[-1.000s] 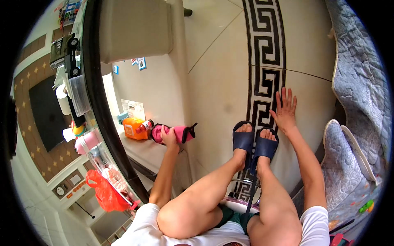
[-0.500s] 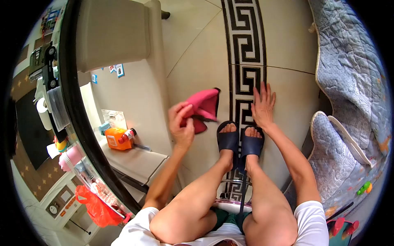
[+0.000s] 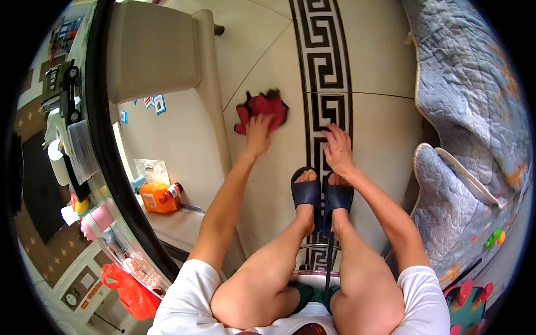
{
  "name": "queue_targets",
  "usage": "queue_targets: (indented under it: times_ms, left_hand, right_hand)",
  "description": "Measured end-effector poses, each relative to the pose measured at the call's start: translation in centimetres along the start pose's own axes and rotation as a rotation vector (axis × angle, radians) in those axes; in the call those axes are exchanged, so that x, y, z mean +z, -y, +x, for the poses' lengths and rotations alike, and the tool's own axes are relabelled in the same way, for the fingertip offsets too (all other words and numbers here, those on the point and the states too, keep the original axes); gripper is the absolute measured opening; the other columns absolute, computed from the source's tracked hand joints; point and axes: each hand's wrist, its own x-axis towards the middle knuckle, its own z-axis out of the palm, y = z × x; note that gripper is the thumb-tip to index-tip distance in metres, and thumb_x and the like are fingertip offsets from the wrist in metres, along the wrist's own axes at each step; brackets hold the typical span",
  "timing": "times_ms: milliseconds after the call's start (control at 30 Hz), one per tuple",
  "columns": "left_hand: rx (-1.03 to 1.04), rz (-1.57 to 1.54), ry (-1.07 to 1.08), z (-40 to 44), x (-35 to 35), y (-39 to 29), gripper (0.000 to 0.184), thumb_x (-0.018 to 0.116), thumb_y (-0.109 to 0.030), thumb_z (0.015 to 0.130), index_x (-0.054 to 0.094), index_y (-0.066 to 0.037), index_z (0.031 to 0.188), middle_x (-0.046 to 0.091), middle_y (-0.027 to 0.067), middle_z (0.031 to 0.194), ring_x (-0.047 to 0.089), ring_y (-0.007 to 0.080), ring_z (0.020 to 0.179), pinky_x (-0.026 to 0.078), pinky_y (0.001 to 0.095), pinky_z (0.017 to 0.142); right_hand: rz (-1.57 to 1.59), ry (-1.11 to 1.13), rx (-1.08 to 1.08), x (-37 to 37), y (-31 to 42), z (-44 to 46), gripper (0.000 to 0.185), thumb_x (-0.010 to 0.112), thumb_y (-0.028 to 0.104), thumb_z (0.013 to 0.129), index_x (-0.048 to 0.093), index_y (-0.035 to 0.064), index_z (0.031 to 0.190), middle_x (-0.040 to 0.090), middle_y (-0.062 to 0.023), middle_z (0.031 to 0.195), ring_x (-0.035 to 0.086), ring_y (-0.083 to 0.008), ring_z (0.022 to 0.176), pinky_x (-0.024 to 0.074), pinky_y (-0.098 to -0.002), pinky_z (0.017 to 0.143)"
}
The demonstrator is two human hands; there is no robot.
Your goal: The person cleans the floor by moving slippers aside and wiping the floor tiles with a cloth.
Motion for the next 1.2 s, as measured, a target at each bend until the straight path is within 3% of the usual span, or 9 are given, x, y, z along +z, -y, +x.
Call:
queue_targets:
  times_ms: [367,467,533,567,733,867,967,1067,1200]
  left_hand:
    - [-0.041,-0.226,0.230,-7.2,2.7,-1.1,0.055,0.056,0.009,0.068,0.061,-0.019,0.115,0.053,0.0083,0.116,0.048,0.0351,0.111,0.043,0.0508,0.090]
    - [-0.052,-0.253,0.267,-6.7,3.2,-0.4,0.056,0.055,0.010,0.066,0.061,-0.018,0.115,0.054,0.0088,0.115,0.048,0.0361,0.109,0.045,0.0495,0.089]
    - [-0.033,-0.266,0.283,-6.6,3.3,0.0,0.056,0.054,0.010,0.066,0.061,-0.018,0.115,0.054,0.0091,0.115,0.049,0.0364,0.109,0.046,0.0487,0.088]
    - [-0.033,-0.272,0.300,-6.5,3.4,0.2,0.058,0.055,0.010,0.065,0.062,-0.017,0.115,0.054,0.0096,0.114,0.049,0.0366,0.108,0.046,0.0485,0.089]
    - [-0.016,-0.233,0.286,-6.3,4.0,0.8,0.057,0.056,0.010,0.063,0.062,-0.016,0.114,0.055,0.0104,0.111,0.049,0.0359,0.107,0.046,0.0491,0.088]
    - [-0.020,-0.255,0.262,-5.5,2.1,0.1,0.046,0.055,0.003,0.067,0.065,-0.014,0.108,0.057,0.0111,0.111,0.050,0.0359,0.108,0.045,0.0493,0.089]
    - [0.063,-0.245,0.020,-5.4,-0.1,-0.4,0.031,0.053,-0.006,0.073,0.068,-0.007,0.099,0.060,0.0130,0.107,0.055,0.0351,0.102,0.046,0.0448,0.088]
    - [-0.309,-0.615,-0.114,-3.2,-5.4,-3.1,0.029,0.051,-0.005,0.075,0.068,-0.003,0.098,0.061,0.0129,0.103,0.059,0.0320,0.097,0.047,0.0378,0.088]
    - [-0.370,-0.720,-0.515,0.2,-11.3,-3.7,0.027,0.048,-0.002,0.078,0.067,0.001,0.096,0.061,0.0122,0.100,0.061,0.0278,0.093,0.046,0.0331,0.089]
  right_hand:
    - [0.299,0.301,0.076,-4.9,6.5,-4.0,0.032,0.054,0.007,0.085,0.056,0.0013,0.116,0.062,-0.0192,0.111,0.059,-0.0374,0.104,0.0472,-0.0435,0.094]
    - [0.552,0.618,0.224,-7.9,8.0,-4.8,0.032,0.055,0.013,0.088,0.058,0.0006,0.118,0.066,-0.0170,0.110,0.063,-0.0319,0.103,0.0487,-0.0384,0.093]
    - [0.298,0.918,0.095,-10.3,10.5,-4.3,0.033,0.055,0.011,0.093,0.055,0.0013,0.124,0.063,-0.0172,0.117,0.059,-0.0283,0.111,0.0464,-0.0372,0.098]
    - [0.541,0.968,0.115,-10.1,10.6,-4.5,0.034,0.055,0.014,0.094,0.054,0.0014,0.126,0.063,-0.0159,0.118,0.059,-0.0268,0.111,0.0460,-0.0372,0.097]
    - [0.380,0.841,-0.128,-13.5,10.5,1.9,0.034,0.059,0.018,0.090,0.058,0.0023,0.120,0.064,-0.0182,0.109,0.062,-0.0309,0.101,0.0485,-0.0360,0.090]
    - [0.056,0.159,0.051,-10.5,3.2,5.9,0.025,0.056,0.014,0.084,0.064,0.0020,0.104,0.065,-0.0166,0.107,0.061,-0.0345,0.099,0.0482,-0.0415,0.090]
    - [-0.008,0.246,-0.009,-8.7,-2.2,4.7,0.021,0.057,0.009,0.082,0.067,0.0053,0.100,0.061,-0.0134,0.109,0.053,-0.0346,0.107,0.0431,-0.0413,0.098]
    - [0.188,0.152,0.014,-8.2,-3.5,3.6,0.020,0.059,0.006,0.080,0.067,0.0053,0.099,0.057,-0.0122,0.109,0.050,-0.0340,0.109,0.0406,-0.0404,0.101]
    - [0.208,0.169,0.042,-8.4,-3.0,3.8,0.020,0.059,0.006,0.080,0.067,0.0052,0.098,0.057,-0.0123,0.110,0.051,-0.0334,0.107,0.0409,-0.0405,0.100]
